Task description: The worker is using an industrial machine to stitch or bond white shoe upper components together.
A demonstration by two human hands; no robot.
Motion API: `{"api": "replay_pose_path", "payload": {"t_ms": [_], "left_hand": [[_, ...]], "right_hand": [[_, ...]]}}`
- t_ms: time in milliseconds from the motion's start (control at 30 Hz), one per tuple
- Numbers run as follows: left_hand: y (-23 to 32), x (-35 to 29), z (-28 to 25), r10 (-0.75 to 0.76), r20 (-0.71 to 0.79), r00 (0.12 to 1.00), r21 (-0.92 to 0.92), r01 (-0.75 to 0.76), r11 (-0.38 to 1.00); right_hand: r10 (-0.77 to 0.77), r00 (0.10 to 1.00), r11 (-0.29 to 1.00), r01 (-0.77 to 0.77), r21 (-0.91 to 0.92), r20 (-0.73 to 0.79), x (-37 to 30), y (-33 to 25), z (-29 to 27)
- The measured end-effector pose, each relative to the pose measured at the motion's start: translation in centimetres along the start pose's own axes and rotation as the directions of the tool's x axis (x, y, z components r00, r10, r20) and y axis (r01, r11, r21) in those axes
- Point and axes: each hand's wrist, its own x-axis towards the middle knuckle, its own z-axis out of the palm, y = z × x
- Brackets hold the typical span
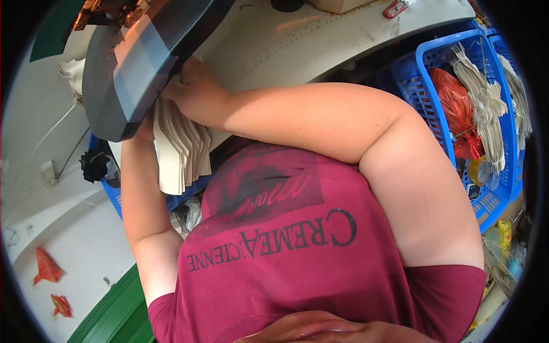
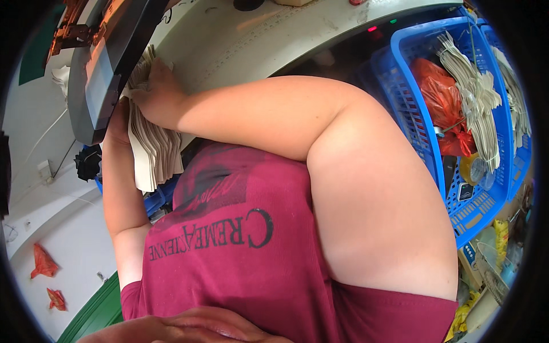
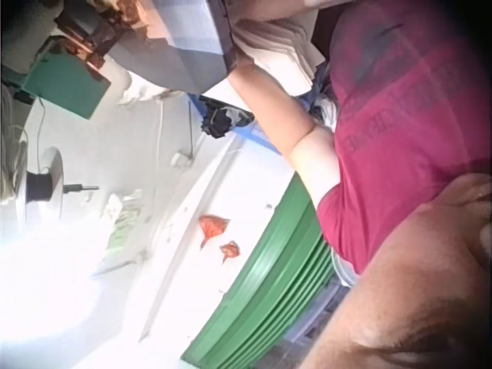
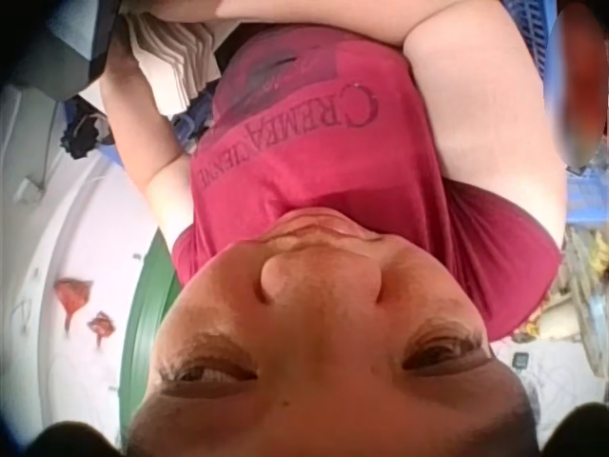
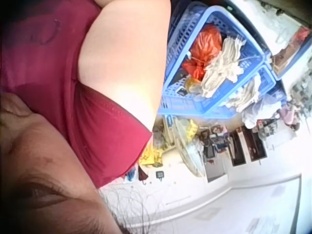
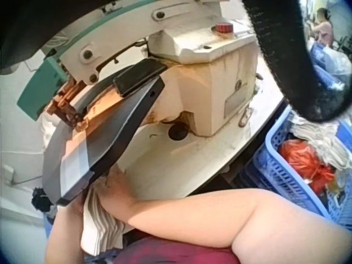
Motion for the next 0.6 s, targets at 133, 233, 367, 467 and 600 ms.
{"api": "replay_pose_path", "payload": {"t_ms": [133, 233, 367, 467, 600], "left_hand": [[-0.6, 2.3, 0.5, -0.081, 0.081, 0.993, -0.022, 0.083, 0.996], [-1.0, 3.8, -0.8, -0.131, 0.095, 0.987, -0.061, 0.137, 0.989], [-1.5, 3.4, -0.1, -0.192, 0.153, 0.969, -0.103, 0.209, 0.972], [-1.6, 2.5, -0.9, -0.230, 0.196, 0.953, -0.137, 0.259, 0.956], [-1.8, 1.4, -3.3, -0.271, 0.271, 0.924, -0.177, 0.324, 0.929]], "right_hand": [[0.009, 0.989, 0.991, -0.029, 0.134, 0.146, 0.3, 0.1, 1.1], [0.365, 0.774, 0.859, -0.494, 0.133, 0.518, 0.8, -3.8, -2.3], [0.417, 0.773, 0.804, -0.560, 0.203, 0.479, -0.1, -6.1, -6.2], [0.618, 0.727, 0.668, -0.687, 0.287, 0.299, -1.8, -6.7, -7.0], [0.752, 0.429, 0.512, -0.858, -0.035, 0.500, -5.2, -10.5, -8.0]]}}
